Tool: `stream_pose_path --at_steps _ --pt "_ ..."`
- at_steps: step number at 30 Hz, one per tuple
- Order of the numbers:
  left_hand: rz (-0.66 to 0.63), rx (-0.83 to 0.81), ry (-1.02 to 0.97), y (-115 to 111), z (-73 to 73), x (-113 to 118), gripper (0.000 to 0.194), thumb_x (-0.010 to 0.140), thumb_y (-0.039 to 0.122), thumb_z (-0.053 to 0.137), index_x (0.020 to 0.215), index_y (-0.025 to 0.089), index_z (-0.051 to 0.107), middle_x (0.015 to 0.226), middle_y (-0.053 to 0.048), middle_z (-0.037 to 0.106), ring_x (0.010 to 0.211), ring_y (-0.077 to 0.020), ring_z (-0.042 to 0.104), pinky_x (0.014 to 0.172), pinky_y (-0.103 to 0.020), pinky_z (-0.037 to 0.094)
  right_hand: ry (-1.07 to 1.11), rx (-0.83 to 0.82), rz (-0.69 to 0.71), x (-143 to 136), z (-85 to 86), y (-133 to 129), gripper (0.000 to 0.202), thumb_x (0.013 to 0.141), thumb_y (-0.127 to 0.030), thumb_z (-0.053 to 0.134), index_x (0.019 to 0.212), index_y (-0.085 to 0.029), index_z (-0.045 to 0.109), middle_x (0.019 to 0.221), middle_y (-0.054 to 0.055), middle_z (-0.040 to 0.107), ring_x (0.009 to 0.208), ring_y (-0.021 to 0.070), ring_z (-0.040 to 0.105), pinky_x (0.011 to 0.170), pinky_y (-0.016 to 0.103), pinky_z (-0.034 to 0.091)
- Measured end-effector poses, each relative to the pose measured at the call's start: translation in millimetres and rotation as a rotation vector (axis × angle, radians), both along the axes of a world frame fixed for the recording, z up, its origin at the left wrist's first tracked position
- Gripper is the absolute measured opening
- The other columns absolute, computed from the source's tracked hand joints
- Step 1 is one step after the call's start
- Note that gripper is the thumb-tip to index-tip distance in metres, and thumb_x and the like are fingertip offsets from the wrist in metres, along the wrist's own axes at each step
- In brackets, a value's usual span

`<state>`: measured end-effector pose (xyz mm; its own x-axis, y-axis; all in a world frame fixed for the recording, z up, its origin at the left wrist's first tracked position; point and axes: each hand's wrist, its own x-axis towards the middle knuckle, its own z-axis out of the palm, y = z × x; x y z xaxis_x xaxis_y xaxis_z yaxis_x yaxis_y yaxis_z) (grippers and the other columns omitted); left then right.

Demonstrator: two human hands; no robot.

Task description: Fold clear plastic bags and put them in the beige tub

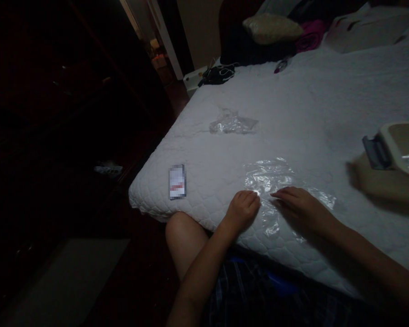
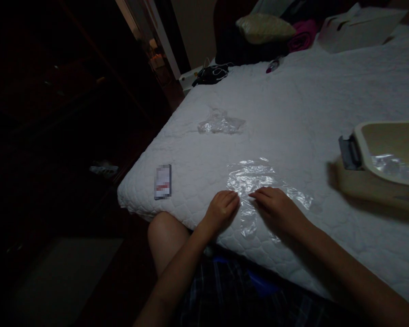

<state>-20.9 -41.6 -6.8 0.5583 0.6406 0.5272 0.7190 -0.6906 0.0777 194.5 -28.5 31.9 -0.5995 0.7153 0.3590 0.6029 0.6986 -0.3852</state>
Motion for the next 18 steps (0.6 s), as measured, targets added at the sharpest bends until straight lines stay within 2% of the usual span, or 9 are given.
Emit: stream_pose_path --at_steps 3,8,18 --pt "-0.019 -0.039 -0.019 -3.0 0.1 3.9 0.022 0.090 0.020 0.043 0.101 0.011 0.060 0.106 -0.012 0.064 0.104 -0.0211 0.058 0.088 -0.039 0.049 -0.040 0.033 0.077 2.7 -4.8 -13.5 0.025 0.087 -0.019 0.045 0.105 -0.018 0.063 0.094 0.010 0.066 0.083 0.0206 0.059 0.073 0.036 0.046" --pt "-0.047 -0.047 -0.046 -2.6 -0.9 3.6 0.024 0.087 0.020 0.046 0.103 0.009 0.059 0.108 -0.013 0.064 0.107 -0.0222 0.056 0.091 -0.039 0.048 -0.082 0.045 0.108 -3.1 -8.2 -27.0 0.027 0.086 -0.015 0.045 0.106 -0.020 0.063 0.096 0.009 0.066 0.086 0.0206 0.059 0.077 0.038 0.044" --pt "-0.050 -0.102 -0.028 -2.2 -5.0 1.8 0.028 0.085 0.019 0.046 0.109 0.009 0.056 0.113 -0.014 0.061 0.111 -0.0238 0.054 0.093 -0.042 0.048 -0.168 0.045 0.164 -6.8 -0.2 -36.2 0.038 0.077 -0.010 0.049 0.113 -0.018 0.056 0.105 0.010 0.061 0.097 0.0230 0.054 0.087 0.045 0.041"
